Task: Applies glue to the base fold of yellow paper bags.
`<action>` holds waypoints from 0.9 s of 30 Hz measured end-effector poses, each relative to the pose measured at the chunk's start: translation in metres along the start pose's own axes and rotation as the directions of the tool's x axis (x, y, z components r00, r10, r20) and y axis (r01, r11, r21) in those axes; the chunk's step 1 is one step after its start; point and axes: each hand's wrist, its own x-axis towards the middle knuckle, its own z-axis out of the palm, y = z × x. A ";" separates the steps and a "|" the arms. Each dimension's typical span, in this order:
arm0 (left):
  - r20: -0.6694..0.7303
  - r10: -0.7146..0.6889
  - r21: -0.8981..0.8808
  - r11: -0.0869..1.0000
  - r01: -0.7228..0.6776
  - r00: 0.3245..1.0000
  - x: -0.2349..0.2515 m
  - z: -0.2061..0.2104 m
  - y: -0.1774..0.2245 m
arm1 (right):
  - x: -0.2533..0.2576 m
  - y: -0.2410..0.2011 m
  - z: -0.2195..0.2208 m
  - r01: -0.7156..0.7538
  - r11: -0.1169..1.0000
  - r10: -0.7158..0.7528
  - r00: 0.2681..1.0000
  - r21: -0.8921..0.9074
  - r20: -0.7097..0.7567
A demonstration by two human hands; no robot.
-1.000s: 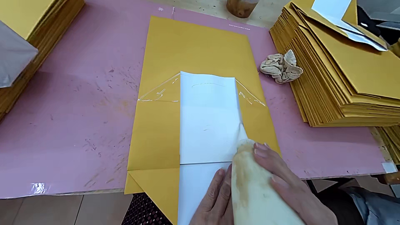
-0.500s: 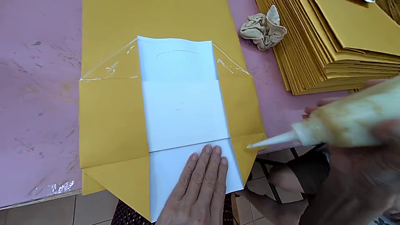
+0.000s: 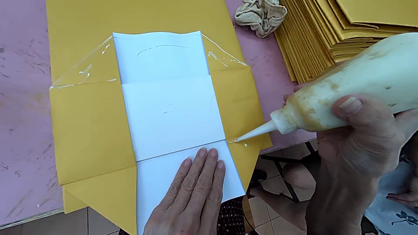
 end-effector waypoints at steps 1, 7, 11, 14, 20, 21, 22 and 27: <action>0.005 0.000 -0.006 1.000 0.000 1.000 0.000 0.000 0.000 | 0.001 0.000 -0.005 -0.001 1.000 0.001 1.000 -0.005 -0.004; 0.022 -0.016 -0.076 0.997 0.018 1.000 -0.001 -0.001 -0.002 | 0.003 0.002 -0.036 -0.053 0.996 0.049 0.997 -0.065 -0.061; 0.036 -0.031 -0.168 0.985 0.037 0.999 -0.002 -0.004 -0.004 | 0.006 0.002 -0.049 -0.042 0.993 0.031 0.995 -0.114 -0.090; 0.038 -0.036 -0.195 0.980 0.043 0.999 -0.002 -0.004 -0.005 | 0.006 0.001 -0.053 -0.055 0.988 0.038 0.992 -0.142 -0.117; 0.035 -0.042 -0.200 0.979 0.048 0.998 -0.002 -0.003 -0.005 | 0.005 0.001 -0.057 -0.054 0.988 0.036 0.992 -0.145 -0.125; 0.037 -0.043 -0.203 0.978 0.050 0.998 -0.002 -0.003 -0.005 | 0.004 0.001 -0.056 -0.059 0.989 0.042 0.991 -0.134 -0.126; 0.037 -0.044 -0.202 0.978 0.050 0.998 -0.002 -0.003 -0.005 | 0.004 0.000 -0.054 -0.065 0.990 0.049 0.991 -0.127 -0.128; 0.027 -0.059 -0.219 0.974 0.064 0.998 -0.002 -0.003 -0.004 | -0.001 -0.001 -0.048 -0.063 0.995 0.053 0.990 -0.076 -0.128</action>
